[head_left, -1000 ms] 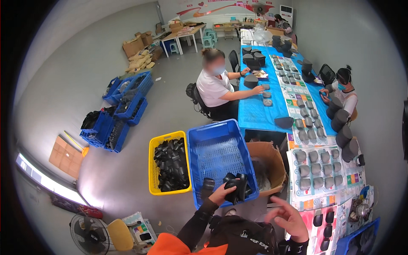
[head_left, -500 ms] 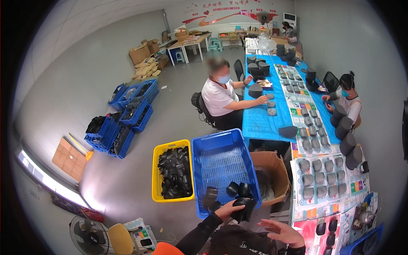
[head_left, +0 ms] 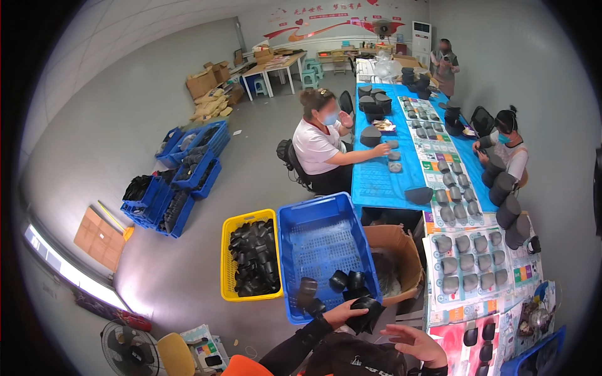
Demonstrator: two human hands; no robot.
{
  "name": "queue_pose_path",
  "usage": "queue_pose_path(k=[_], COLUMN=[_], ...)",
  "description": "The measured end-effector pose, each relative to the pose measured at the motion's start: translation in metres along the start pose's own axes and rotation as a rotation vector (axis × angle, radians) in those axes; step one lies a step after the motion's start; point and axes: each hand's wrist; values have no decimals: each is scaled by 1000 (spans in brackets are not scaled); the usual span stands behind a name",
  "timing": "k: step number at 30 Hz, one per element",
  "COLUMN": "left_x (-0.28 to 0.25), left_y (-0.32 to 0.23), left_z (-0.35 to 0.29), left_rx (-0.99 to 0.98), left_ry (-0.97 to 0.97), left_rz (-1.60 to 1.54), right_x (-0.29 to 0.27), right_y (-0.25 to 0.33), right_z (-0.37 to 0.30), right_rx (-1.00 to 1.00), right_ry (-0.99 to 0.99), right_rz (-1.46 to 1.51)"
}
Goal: The recorder picks up black shoe components from a blue crate and places them onto a template on the table for assembly.
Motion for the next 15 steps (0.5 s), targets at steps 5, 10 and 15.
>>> queue_pose_path(k=[5,10,15], left_x=[4,7,8], left_y=[-1,-6,-8], left_z=[-1,-2,1], left_rx=[-16,-22,-21], left_ry=[-11,-15,2], left_rz=[-2,-2,13], right_x=[-2,-2,-6], right_y=[-2,-5,-5], right_z=[0,1,2], right_rx=[-20,-26,-31], right_ry=[-4,-17,-17], right_rz=[21,33,16])
Point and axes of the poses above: each hand's wrist, its own z-axis towards the middle knuckle, its own x-axis out of the palm, y = z × x, and after that the axes turned 14 degrees about -y, right-handed
